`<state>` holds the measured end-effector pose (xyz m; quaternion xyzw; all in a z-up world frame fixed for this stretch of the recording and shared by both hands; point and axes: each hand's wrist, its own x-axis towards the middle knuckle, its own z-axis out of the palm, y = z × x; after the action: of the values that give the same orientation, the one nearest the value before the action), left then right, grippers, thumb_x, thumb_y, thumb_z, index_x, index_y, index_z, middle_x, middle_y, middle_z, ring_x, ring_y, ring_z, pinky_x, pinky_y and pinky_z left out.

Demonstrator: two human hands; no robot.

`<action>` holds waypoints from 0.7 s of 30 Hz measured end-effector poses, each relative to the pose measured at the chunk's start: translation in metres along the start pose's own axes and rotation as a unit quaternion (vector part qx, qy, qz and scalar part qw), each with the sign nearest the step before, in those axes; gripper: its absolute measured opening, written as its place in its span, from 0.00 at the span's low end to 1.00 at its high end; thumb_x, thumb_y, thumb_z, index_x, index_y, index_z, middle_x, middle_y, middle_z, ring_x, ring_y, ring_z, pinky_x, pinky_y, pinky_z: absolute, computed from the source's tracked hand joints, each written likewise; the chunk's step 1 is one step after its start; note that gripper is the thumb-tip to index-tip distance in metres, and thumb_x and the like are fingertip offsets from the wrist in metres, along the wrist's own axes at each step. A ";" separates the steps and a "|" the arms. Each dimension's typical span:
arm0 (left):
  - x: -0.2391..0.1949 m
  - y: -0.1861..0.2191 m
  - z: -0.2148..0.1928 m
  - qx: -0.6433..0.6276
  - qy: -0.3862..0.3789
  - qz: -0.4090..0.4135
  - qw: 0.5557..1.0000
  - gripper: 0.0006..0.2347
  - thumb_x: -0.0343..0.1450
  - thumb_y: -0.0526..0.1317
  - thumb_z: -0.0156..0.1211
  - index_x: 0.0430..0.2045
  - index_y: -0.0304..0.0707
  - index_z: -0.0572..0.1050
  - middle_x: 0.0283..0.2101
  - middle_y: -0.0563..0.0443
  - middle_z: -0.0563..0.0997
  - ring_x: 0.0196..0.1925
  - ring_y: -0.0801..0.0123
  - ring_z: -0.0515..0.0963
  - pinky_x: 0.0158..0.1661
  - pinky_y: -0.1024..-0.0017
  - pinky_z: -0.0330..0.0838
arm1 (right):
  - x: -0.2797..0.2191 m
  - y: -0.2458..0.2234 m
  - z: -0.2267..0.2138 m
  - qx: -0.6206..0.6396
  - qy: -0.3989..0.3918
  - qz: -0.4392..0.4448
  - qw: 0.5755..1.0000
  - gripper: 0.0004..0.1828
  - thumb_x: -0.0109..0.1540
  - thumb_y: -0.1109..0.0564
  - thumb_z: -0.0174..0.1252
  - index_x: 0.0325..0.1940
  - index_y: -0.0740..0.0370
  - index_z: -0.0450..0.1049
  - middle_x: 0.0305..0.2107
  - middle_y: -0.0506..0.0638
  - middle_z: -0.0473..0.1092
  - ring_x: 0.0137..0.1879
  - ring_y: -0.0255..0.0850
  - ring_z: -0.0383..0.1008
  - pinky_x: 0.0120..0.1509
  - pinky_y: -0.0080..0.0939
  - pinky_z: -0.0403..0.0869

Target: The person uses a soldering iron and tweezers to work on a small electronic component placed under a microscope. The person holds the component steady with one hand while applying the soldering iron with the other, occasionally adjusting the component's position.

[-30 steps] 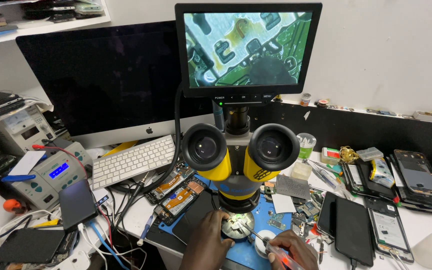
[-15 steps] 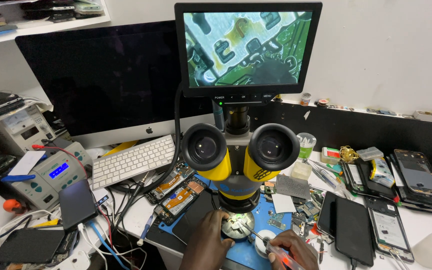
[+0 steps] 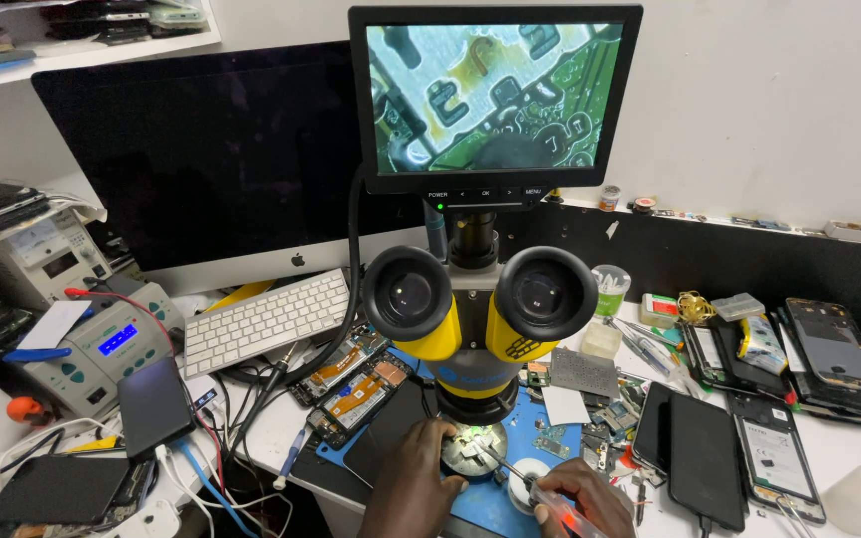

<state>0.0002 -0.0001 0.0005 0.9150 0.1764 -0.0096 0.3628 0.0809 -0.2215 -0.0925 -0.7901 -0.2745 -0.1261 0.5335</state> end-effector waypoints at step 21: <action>-0.001 0.000 0.000 -0.004 0.004 0.001 1.000 0.25 0.65 0.37 0.73 0.55 0.53 0.67 0.60 0.56 0.72 0.63 0.59 0.72 0.54 0.57 0.69 | 0.001 -0.020 -0.005 0.008 0.019 -0.003 1.000 0.11 0.58 0.42 0.62 0.37 0.45 0.83 0.29 0.42 0.80 0.27 0.35 0.78 0.34 0.42 0.72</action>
<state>-0.0010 -0.0012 0.0006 0.9138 0.1773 -0.0047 0.3654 0.0710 -0.2203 -0.0746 -0.7823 -0.2682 -0.1403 0.5444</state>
